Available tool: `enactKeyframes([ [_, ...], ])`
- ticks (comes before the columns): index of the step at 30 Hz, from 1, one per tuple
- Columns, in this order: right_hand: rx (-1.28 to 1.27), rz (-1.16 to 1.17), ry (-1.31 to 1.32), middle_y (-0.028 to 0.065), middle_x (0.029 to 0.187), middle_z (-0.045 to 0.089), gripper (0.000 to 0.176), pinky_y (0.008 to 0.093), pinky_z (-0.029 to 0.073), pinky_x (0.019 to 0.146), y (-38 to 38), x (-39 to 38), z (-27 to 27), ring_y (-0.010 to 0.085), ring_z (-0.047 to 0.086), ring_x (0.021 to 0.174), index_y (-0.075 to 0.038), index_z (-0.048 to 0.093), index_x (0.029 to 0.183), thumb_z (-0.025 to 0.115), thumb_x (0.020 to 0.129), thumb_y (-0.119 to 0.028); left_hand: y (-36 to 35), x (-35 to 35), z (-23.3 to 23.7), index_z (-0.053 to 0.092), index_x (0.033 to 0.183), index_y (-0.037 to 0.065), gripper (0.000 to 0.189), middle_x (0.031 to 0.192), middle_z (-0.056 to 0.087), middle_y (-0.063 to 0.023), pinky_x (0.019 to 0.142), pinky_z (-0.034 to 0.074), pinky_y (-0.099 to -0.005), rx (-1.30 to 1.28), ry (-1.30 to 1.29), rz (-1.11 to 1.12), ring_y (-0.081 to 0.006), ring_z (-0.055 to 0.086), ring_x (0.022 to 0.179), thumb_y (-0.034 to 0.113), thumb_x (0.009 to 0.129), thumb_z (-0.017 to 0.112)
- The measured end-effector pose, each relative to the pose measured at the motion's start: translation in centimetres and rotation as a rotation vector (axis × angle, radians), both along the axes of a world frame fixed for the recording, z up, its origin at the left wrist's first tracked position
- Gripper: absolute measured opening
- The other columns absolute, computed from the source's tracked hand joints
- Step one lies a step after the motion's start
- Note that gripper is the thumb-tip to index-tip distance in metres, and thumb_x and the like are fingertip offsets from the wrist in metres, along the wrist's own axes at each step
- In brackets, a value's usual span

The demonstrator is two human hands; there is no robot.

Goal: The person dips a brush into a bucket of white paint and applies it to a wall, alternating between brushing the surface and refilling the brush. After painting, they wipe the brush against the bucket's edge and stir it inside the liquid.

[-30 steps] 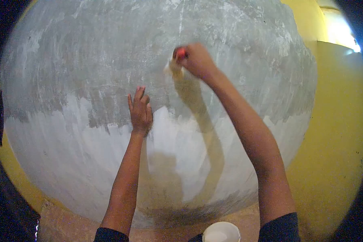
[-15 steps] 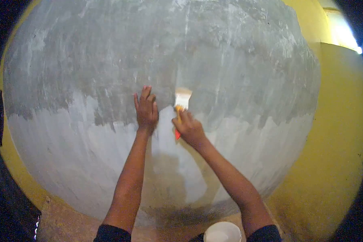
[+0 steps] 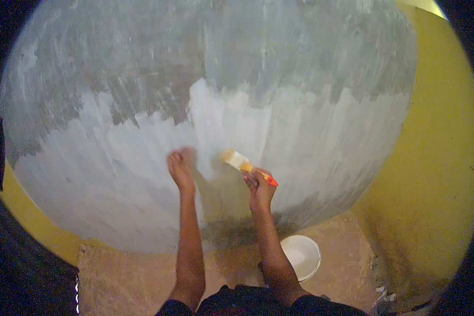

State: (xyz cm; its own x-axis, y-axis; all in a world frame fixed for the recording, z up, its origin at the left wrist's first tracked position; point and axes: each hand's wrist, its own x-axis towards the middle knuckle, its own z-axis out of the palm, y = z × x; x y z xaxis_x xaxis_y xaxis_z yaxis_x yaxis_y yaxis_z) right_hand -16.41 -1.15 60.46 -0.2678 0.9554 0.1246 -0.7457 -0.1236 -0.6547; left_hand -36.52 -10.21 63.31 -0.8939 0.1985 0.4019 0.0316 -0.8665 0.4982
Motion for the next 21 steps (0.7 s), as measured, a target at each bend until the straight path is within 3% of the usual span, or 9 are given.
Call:
enactKeyframes([
  [2,-0.264,0.262,0.155,0.0161,0.099,0.068,0.014,0.0318,0.063,0.079,0.1,1.2,-5.1,0.0284,0.072,0.090,0.003,0.059,0.101,0.066,0.089,0.002,-0.4,1.2,-11.8,0.053,0.103,0.009,0.015,0.104,0.061,-0.0070,0.096,0.051,-0.0428,-0.054,-0.149,-0.204,-0.0276,0.064,0.103,0.024,0.102,0.054],
  [4,-0.297,0.287,0.161,0.0167,0.098,0.068,0.012,0.0316,0.063,0.079,1.6,2.0,-10.6,0.0284,0.072,0.090,0.002,0.059,0.098,0.066,0.089,0.000,-2.4,7.6,-15.9,0.055,0.104,0.011,0.014,0.104,0.063,-0.0064,0.088,0.051,-0.0389,-0.213,-0.365,-0.209,-0.0244,0.064,0.099,0.024,0.101,0.056],
  [6,-0.314,0.305,0.176,0.0172,0.098,0.068,0.011,0.0313,0.063,0.079,2.2,2.9,-12.6,0.0284,0.072,0.090,0.001,0.059,0.095,0.067,0.090,-0.002,-2.8,11.9,-19.5,0.057,0.103,0.011,0.012,0.100,0.065,-0.0066,0.081,0.051,-0.0349,-0.368,-0.451,-0.302,-0.0210,0.066,0.095,0.022,0.099,0.058],
  [10,-0.300,0.200,0.072,0.0134,0.089,0.069,0.011,0.0297,0.062,0.071,3.4,5.2,-14.8,0.0224,0.071,0.080,-0.003,0.056,0.094,0.066,0.092,-0.006,-1.0,14.5,-22.3,0.058,0.103,0.011,0.010,0.097,0.068,-0.0080,0.081,0.053,-0.0387,-0.425,-0.329,-0.437,-0.0240,0.066,0.094,0.018,0.097,0.058],
  [14,-0.333,0.171,0.106,0.0099,0.079,0.069,0.016,0.0261,0.058,0.061,4.6,7.5,-17.3,0.0177,0.068,0.071,-0.004,0.057,0.096,0.068,0.095,-0.017,1.6,14.9,-21.0,0.058,0.104,0.010,0.009,0.095,0.068,-0.0083,0.082,0.054,-0.0387,-0.346,-0.299,-0.460,-0.0219,0.067,0.090,0.016,0.097,0.059],
  [17,-0.404,0.164,0.088,0.0094,0.080,0.069,0.018,0.0259,0.058,0.061,4.5,9.3,-17.2,0.0170,0.065,0.065,-0.006,0.061,0.095,0.067,0.096,-0.022,3.0,15.5,-21.0,0.059,0.103,0.009,0.008,0.095,0.068,-0.0084,0.082,0.055,-0.0380,-0.349,-0.388,-0.479,-0.0215,0.067,0.087,0.016,0.098,0.058],
  [21,-0.524,0.178,0.059,0.0085,0.082,0.069,0.024,0.0280,0.058,0.066,5.6,12.4,-17.3,0.0167,0.065,0.068,-0.006,0.060,0.098,0.068,0.097,-0.029,4.9,16.6,-22.1,0.059,0.102,0.011,0.009,0.097,0.068,-0.0073,0.084,0.054,-0.0390,-0.327,-0.412,-0.493,-0.0227,0.066,0.089,0.017,0.097,0.059],
])
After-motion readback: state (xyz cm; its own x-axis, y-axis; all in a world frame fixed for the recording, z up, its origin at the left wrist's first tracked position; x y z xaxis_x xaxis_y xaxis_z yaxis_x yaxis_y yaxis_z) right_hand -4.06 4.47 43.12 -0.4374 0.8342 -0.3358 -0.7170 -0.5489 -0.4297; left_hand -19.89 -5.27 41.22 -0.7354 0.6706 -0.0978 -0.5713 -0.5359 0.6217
